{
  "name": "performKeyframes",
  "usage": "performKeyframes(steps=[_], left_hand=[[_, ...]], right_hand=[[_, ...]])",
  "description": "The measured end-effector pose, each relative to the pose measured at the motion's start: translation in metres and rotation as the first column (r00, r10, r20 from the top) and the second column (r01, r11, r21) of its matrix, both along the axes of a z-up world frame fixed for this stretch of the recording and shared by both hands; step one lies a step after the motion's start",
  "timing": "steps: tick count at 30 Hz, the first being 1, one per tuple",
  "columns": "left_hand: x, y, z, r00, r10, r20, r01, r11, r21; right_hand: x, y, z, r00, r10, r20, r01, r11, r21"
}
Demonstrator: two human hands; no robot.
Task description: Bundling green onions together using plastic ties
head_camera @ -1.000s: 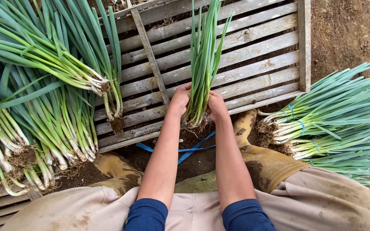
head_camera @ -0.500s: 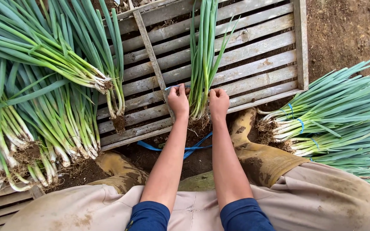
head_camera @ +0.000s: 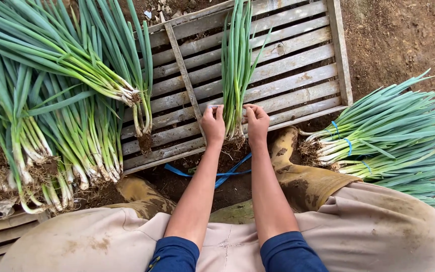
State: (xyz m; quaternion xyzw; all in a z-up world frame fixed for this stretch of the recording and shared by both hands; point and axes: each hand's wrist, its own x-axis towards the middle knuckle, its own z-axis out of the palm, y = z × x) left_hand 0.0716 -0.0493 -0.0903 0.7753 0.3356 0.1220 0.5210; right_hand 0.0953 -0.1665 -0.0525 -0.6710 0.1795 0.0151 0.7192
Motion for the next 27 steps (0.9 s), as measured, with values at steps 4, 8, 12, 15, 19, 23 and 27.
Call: performKeyframes(steps=[4,8,12,15,19,23,27], left_hand=[[-0.011,0.003,0.001,0.997,-0.072,0.017,0.074,0.987,-0.145],[-0.008,0.009,0.011,0.975,-0.219,0.044,0.224,0.952,-0.211],[-0.005,0.009,0.009,0.938,-0.343,0.045,0.341,0.896,-0.285],[-0.006,0.017,0.001,0.926,-0.358,0.121,0.378,0.863,-0.335],[0.001,0.017,0.011,0.923,-0.378,0.071,0.381,0.876,-0.294],[0.004,0.019,0.025,0.941,-0.328,-0.083,0.299,0.921,-0.250],[-0.012,0.020,0.015,0.957,-0.224,-0.183,0.178,0.955,-0.237]], right_hand=[[-0.009,0.004,0.011,0.997,0.064,0.047,-0.061,0.996,-0.057],[-0.013,0.004,0.026,0.993,0.102,0.054,-0.101,0.995,-0.025],[-0.014,0.011,0.025,0.981,0.162,0.109,-0.165,0.986,0.020],[-0.016,0.013,0.026,0.982,0.142,0.124,-0.154,0.983,0.096],[-0.012,0.013,0.022,0.983,0.164,0.080,-0.172,0.979,0.111],[-0.001,0.014,0.011,0.972,0.236,0.016,-0.236,0.971,0.037],[-0.010,0.023,0.017,0.957,0.285,-0.049,-0.285,0.958,-0.003]])
